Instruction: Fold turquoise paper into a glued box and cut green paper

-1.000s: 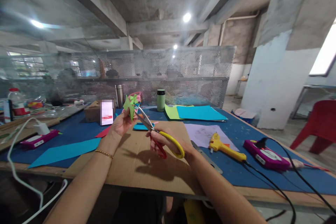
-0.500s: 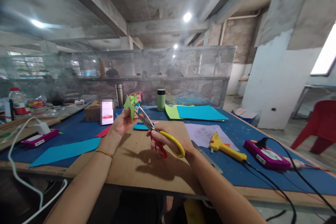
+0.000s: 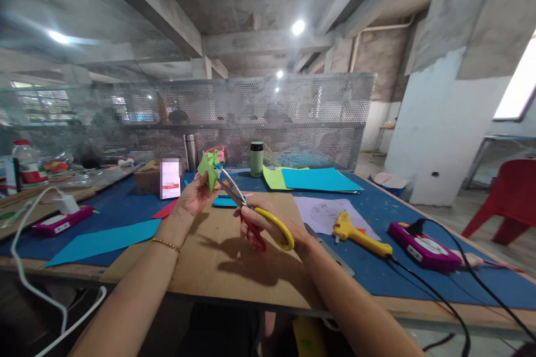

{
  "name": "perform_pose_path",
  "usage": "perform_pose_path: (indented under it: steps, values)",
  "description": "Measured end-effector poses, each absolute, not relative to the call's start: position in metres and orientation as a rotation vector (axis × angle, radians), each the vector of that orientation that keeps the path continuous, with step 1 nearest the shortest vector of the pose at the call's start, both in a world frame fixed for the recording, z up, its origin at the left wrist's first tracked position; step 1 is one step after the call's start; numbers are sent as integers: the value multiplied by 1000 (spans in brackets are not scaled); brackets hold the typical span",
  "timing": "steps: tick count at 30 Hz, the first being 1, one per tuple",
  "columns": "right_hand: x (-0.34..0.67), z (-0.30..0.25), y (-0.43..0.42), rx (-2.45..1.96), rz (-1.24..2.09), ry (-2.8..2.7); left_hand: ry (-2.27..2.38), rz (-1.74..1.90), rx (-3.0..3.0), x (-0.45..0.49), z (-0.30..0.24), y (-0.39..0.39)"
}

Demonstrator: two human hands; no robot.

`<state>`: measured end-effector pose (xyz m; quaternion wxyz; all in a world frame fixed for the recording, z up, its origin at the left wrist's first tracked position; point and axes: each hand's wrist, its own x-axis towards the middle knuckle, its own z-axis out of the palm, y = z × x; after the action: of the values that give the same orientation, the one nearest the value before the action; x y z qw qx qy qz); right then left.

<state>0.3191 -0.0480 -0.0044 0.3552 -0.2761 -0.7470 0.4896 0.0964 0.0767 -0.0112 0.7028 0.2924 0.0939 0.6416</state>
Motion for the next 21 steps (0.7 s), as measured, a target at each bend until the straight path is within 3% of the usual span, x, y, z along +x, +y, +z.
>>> perform_pose_path:
  steps: [21]
  values:
    - [315,-20,-34,-792,1242,-1744,317,1298,867,106,-21,74]
